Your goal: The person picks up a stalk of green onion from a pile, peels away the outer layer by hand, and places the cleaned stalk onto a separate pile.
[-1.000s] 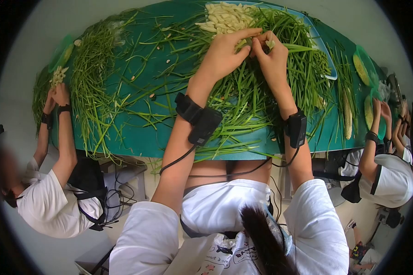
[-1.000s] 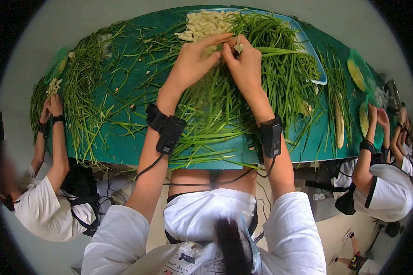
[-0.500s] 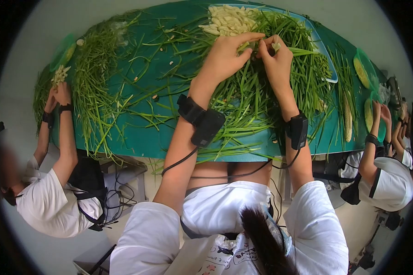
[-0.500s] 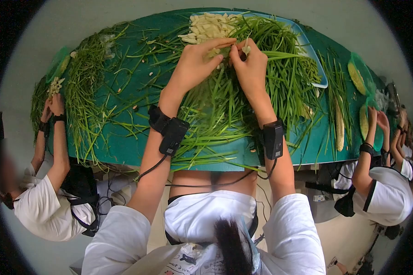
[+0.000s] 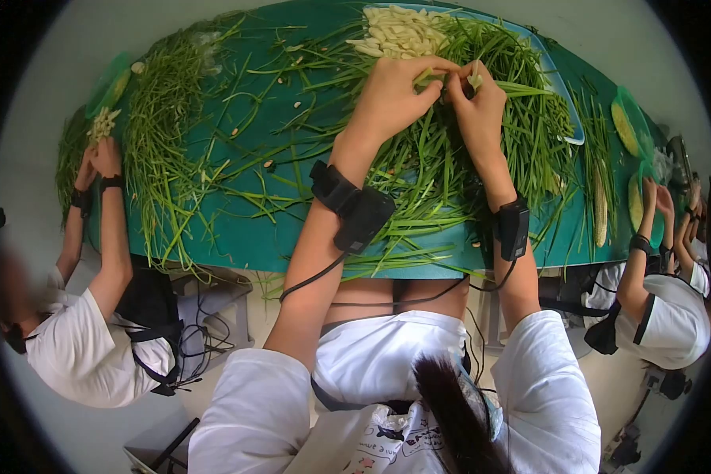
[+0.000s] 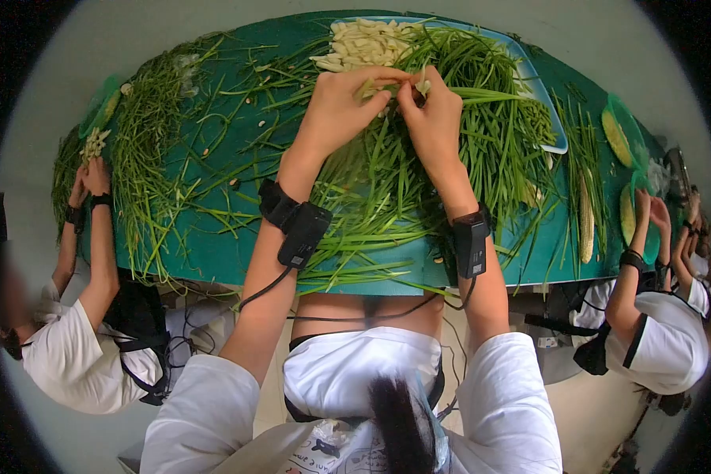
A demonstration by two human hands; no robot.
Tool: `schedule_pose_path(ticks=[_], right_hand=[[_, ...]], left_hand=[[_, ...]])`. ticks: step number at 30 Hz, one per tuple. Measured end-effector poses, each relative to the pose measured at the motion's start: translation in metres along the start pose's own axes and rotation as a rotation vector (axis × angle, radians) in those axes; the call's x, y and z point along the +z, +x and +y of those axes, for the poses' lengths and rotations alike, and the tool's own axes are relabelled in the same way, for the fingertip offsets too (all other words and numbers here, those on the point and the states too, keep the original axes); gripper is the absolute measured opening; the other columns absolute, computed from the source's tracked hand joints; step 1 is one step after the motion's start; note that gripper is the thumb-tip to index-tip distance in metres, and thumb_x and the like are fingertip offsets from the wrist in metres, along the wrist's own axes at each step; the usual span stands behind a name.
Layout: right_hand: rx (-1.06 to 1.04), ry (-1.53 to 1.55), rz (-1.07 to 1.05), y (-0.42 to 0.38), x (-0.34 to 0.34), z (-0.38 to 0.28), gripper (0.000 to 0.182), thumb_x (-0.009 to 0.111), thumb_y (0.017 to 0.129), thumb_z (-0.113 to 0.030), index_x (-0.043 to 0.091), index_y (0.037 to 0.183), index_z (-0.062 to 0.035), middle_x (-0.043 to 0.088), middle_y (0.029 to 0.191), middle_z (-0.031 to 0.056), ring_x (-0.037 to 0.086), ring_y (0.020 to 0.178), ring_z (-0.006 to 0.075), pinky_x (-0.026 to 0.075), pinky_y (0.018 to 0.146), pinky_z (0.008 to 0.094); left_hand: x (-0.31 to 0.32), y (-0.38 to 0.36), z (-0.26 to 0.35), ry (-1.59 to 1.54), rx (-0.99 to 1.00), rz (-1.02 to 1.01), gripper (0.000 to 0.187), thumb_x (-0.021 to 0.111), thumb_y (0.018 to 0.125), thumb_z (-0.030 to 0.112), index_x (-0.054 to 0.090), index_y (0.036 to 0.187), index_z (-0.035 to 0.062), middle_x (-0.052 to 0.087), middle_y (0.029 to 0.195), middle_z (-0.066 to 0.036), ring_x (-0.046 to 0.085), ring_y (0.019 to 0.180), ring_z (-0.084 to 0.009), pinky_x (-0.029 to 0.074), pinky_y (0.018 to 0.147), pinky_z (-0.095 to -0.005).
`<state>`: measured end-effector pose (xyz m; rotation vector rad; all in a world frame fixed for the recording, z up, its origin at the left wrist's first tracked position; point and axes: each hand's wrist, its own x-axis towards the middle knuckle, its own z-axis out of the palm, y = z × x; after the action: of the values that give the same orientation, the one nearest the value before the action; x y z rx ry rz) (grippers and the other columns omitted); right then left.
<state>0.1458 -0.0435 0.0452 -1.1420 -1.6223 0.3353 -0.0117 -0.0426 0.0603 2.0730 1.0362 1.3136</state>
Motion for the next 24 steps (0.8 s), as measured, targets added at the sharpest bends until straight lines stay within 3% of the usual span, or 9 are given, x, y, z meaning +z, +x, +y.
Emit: schedule_pose_path(ticks=[2,4,8,14,19,22,24], right_hand=[[-0.005,-0.022,-0.009,0.000,0.000,0.002,0.011,0.061,0.090,-0.009,0.058,0.088,0.0011,0.061,0.063,0.0095,0.062,0.056,0.0147,0.044,0.052,0.0284],[-0.017,0.041,-0.062,0.000,0.000,0.001,0.012,0.061,0.092,-0.011,0.058,0.088,0.0002,0.062,0.065,0.0095,0.062,0.056,0.0140,0.044,0.051,0.0279],[-0.047,0.075,-0.099,-0.002,0.003,-0.010,0.014,0.061,0.093,-0.013,0.058,0.088,-0.0001,0.064,0.066,0.0092,0.062,0.057,0.0134,0.043,0.050,0.0272],[-0.043,0.103,-0.087,-0.003,0.003,-0.011,0.015,0.061,0.094,-0.014,0.058,0.088,-0.0004,0.064,0.064,0.0080,0.064,0.057,0.0149,0.044,0.050,0.0271],[-0.021,0.068,-0.158,0.000,0.001,-0.008,0.014,0.062,0.092,-0.014,0.058,0.087,-0.0006,0.064,0.069,0.0116,0.064,0.061,0.0228,0.047,0.055,0.0313],[-0.136,-0.088,-0.115,0.001,0.003,-0.003,0.015,0.065,0.089,-0.012,0.057,0.095,-0.0011,0.065,0.074,0.0132,0.064,0.065,0.0275,0.049,0.060,0.0355],[-0.117,-0.052,-0.090,0.000,0.003,-0.012,0.020,0.067,0.086,-0.011,0.056,0.101,-0.0023,0.065,0.080,0.0127,0.063,0.072,0.0283,0.048,0.066,0.0369]], left_hand=[[0.002,0.001,-0.002,-0.003,0.006,0.003,0.029,0.065,0.084,0.010,0.069,0.113,0.0107,0.073,0.094,-0.010,0.070,0.081,-0.0175,0.053,0.075,-0.0300],[0.007,0.002,-0.005,-0.101,-0.002,0.186,0.023,0.067,0.086,0.014,0.069,0.107,0.0078,0.072,0.094,-0.009,0.070,0.087,-0.0192,0.052,0.080,-0.0318],[0.005,0.001,-0.011,-0.059,-0.012,0.178,0.021,0.068,0.086,0.019,0.068,0.102,0.0055,0.072,0.092,-0.008,0.069,0.089,-0.0195,0.050,0.083,-0.0321],[0.007,0.001,-0.016,-0.062,-0.002,0.230,0.023,0.069,0.087,0.026,0.069,0.097,0.0052,0.069,0.082,-0.007,0.060,0.071,-0.0160,0.047,0.068,-0.0309],[0.002,0.000,-0.014,-0.075,-0.089,0.181,0.021,0.070,0.086,0.025,0.069,0.094,0.0048,0.060,0.070,-0.001,0.041,0.061,-0.0098,0.038,0.056,-0.0284],[-0.003,0.001,-0.008,0.003,-0.189,0.106,0.023,0.069,0.087,0.024,0.069,0.095,0.0032,0.064,0.074,-0.004,0.050,0.063,-0.0117,0.044,0.061,-0.0302],[0.000,0.001,-0.015,-0.009,-0.128,0.132,0.023,0.069,0.087,0.024,0.069,0.096,0.0025,0.067,0.078,-0.006,0.055,0.067,-0.0137,0.046,0.065,-0.0313]])
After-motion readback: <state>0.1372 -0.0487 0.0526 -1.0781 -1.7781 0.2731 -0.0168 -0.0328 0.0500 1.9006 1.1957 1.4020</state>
